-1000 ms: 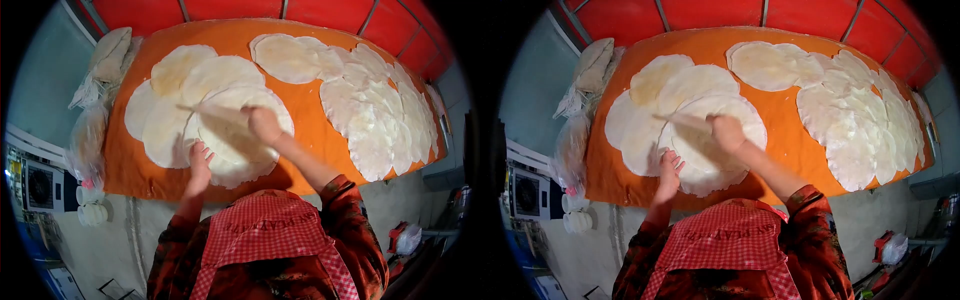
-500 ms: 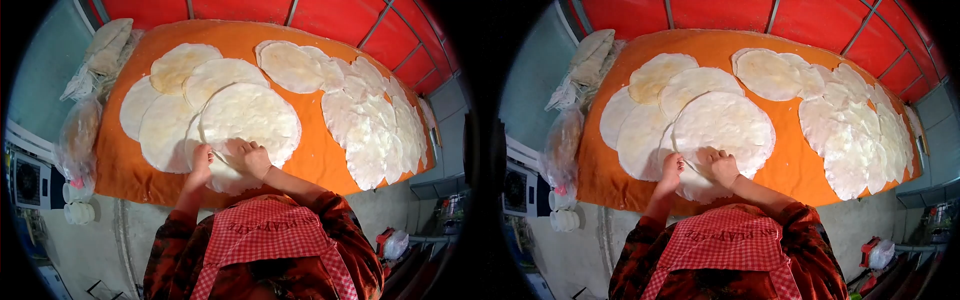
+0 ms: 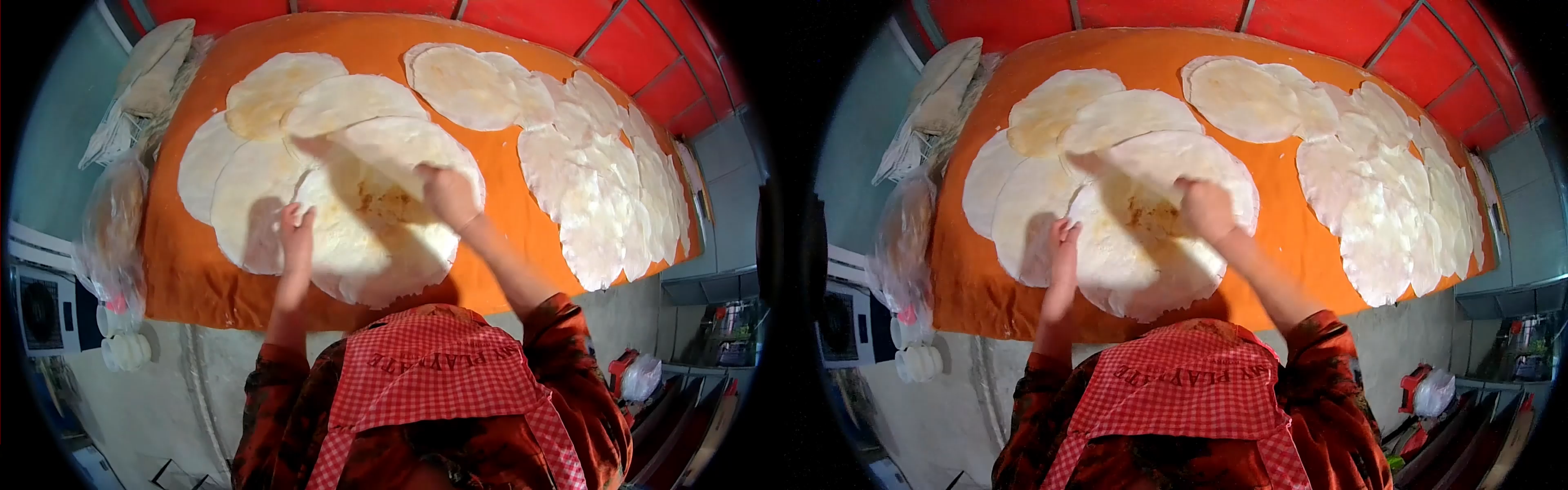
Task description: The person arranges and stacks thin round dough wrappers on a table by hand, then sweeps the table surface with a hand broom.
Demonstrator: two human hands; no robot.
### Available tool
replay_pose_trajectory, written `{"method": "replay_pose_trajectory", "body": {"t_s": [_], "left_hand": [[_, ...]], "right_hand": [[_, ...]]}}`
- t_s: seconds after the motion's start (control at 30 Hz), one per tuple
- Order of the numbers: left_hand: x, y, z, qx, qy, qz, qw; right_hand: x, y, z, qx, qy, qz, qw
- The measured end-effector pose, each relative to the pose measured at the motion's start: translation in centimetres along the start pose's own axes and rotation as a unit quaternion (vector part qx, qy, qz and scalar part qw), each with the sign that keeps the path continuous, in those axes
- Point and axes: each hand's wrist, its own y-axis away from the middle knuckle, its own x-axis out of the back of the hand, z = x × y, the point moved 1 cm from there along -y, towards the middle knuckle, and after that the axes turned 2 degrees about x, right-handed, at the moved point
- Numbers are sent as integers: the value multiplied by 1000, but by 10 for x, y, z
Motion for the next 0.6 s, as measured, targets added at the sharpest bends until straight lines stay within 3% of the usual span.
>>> {"method": "replay_pose_trajectory", "body": {"t_s": [0.07,0.23,0.33,0.47,0.6], "left_hand": [[27,-11,-29,-16,-243,75,967],[39,-14,-23,116,-172,-58,976],[31,-26,-27,193,-76,-104,973],[24,-28,7,287,70,-152,943],[19,-31,28,298,91,-202,929]], "right_hand": [[51,-18,21,-59,-17,24,998],[130,-14,66,-13,-45,155,987],[172,4,65,-110,-51,161,980],[224,41,93,-156,-85,151,972],[261,75,89,-223,-121,137,958]]}}
